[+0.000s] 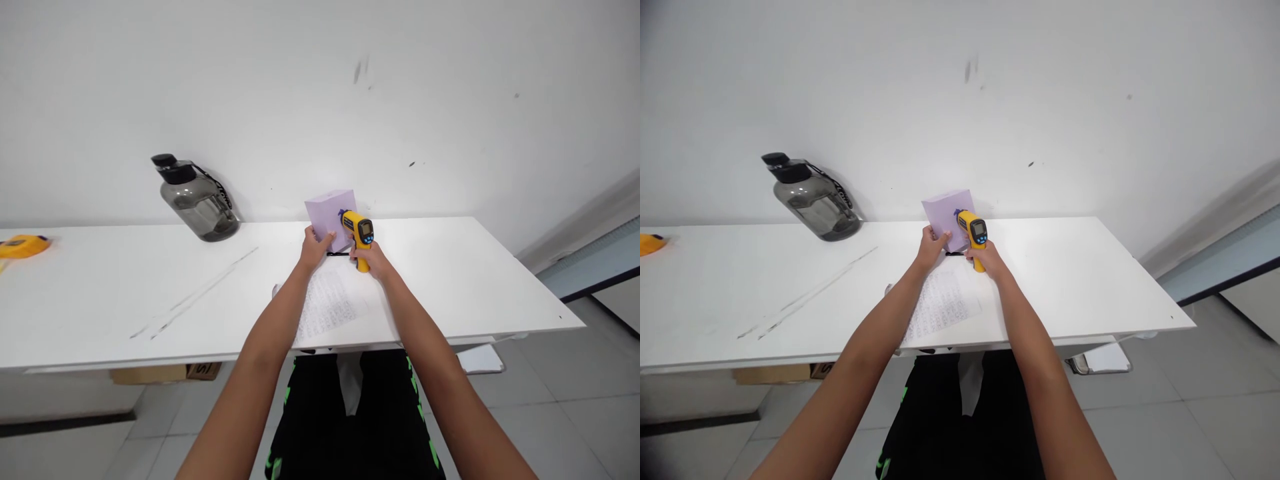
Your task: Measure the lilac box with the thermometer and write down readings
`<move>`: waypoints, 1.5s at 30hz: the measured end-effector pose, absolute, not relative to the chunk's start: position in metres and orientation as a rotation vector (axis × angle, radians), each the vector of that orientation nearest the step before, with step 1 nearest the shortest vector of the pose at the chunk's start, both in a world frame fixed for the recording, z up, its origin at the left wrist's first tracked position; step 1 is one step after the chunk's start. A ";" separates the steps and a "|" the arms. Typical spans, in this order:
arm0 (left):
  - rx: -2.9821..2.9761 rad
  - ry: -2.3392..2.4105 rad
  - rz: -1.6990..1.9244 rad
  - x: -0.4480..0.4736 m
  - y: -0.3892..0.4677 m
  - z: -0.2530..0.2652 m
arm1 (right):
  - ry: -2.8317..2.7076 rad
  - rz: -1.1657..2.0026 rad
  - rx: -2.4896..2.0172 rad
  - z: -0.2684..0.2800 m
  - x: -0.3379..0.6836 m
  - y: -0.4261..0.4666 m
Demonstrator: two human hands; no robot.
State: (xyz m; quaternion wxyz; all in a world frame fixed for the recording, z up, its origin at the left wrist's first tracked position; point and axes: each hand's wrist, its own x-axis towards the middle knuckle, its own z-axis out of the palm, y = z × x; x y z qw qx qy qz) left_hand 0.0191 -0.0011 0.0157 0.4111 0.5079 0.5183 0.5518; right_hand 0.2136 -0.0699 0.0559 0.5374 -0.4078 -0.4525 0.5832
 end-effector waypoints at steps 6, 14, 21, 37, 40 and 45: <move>1.327 1.340 1.365 0.019 -0.006 0.023 | -1.068 1.400 -0.988 0.056 0.213 -0.069; 1.392 1.367 1.332 0.019 -0.011 0.029 | -1.094 1.444 -0.973 0.059 0.217 -0.072; 1.436 1.355 1.312 0.017 -0.011 0.027 | -1.119 1.482 -1.005 0.058 0.223 -0.071; 1.534 1.451 1.135 0.015 -0.013 0.030 | -1.124 1.547 -1.005 0.067 0.238 -0.078; 1.550 1.458 1.102 0.014 -0.013 0.031 | -1.122 1.558 -1.015 0.068 0.242 -0.078; 1.571 1.447 1.108 0.012 -0.011 0.028 | -1.113 1.577 -1.000 0.069 0.245 -0.078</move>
